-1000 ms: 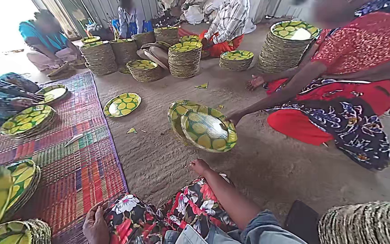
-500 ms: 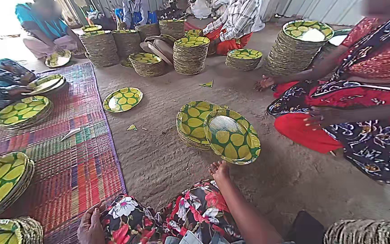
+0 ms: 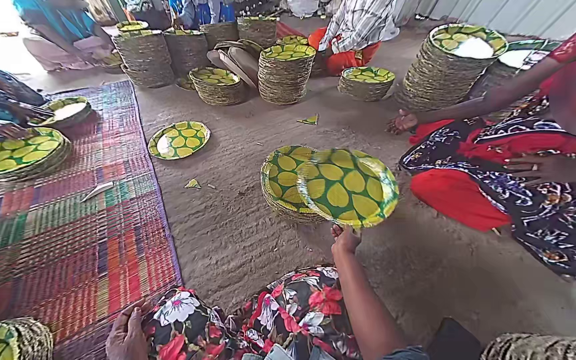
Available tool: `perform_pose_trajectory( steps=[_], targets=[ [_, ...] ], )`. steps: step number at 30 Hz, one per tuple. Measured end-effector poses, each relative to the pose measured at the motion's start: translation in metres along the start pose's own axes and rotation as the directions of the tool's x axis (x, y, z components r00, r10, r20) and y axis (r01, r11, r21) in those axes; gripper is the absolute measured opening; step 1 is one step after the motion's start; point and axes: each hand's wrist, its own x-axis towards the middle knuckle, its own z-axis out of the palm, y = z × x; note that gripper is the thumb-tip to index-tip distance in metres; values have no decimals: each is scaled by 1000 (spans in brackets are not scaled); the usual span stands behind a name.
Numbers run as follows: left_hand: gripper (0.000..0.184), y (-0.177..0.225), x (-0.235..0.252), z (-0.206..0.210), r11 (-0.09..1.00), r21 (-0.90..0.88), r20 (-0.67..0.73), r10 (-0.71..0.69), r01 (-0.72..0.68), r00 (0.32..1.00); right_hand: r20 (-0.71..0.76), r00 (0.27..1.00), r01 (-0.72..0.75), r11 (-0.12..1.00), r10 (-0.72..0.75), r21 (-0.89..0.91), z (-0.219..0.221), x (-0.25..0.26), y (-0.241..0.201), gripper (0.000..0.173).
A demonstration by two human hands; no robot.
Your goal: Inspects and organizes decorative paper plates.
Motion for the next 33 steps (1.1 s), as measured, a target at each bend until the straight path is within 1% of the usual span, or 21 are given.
perform_pose_trajectory(
  steps=[1, 3, 4, 5, 6, 8, 9, 10, 11, 12, 14, 17, 21, 24, 27, 28, 33],
  targets=[
    [29, 0, 0, 1, 1000, -3, -3, 4, -4, 1000, 52, 998, 22, 999, -21, -28, 6, -3, -2, 34],
    [29, 0, 1, 1, 1000, -3, -3, 7, -7, 1000, 142, 990, 22, 996, -10, -85, 21, -7, -2, 34],
    [29, 0, 1, 1, 1000, -2, -1, 10, -10, 1000, 150, 989, 26, 993, -9, -114, 28, -8, 2, 35],
    [29, 0, 1, 1, 1000, -2, -2, 16, -16, 1000, 136, 991, 33, 988, -12, -154, 34, -8, 6, 39],
    [29, -1, 1, 1, 1000, 0, -3, 20, -20, 1000, 115, 993, 47, 979, -24, -200, 38, -8, 12, 46],
    [28, -3, 2, 0, 1000, 6, -7, 26, -26, 1000, 68, 997, 65, 957, -48, -283, 41, -7, 28, 66],
    [29, -4, 2, 0, 1000, 12, -7, 24, -24, 1000, 53, 998, 31, 949, -16, -315, 42, -8, 35, 77],
    [29, -5, 3, 0, 1000, 17, -8, 19, -19, 1000, 61, 996, -42, 946, 65, -322, 44, -10, 38, 87],
    [29, -5, 3, 1, 1000, 23, -6, 11, -11, 1000, 80, 984, -128, 947, 158, -296, 47, -13, 39, 89],
    [30, -5, 4, 1, 999, 35, 0, 3, -2, 1000, 97, 966, -207, 944, 238, -257, 51, -14, 38, 87],
    [30, -4, 5, 1, 999, 48, 17, -11, 10, 1000, 91, 936, -312, 921, 341, -235, 60, -8, 38, 89],
    [28, -4, 6, 3, 999, 37, 19, -19, 18, 1000, -9, 919, -380, 880, 394, -283, 79, 4, 45, 96],
    [29, -4, 6, 3, 998, 54, 8, -25, 25, 1000, -131, 927, -374, 865, 350, -334, 101, 1, 46, 94],
    [30, -3, 6, 5, 997, 74, 1, -31, 30, 1000, -153, 919, -394, 858, 363, -329, 109, -2, 38, 91],
    [29, -3, 5, 6, 997, 77, -3, -26, 27, 1000, -148, 929, -371, 873, 340, -316, 103, 2, 39, 72],
    [29, -3, 5, 5, 997, 75, -3, -26, 26, 1000, -144, 937, -349, 880, 319, -322, 99, 4, 41, 68],
    [30, -3, 5, 4, 997, 68, -6, -31, 31, 1000, -103, 963, -271, 910, 251, -315, 75, 16, 26, 76]
  ],
)
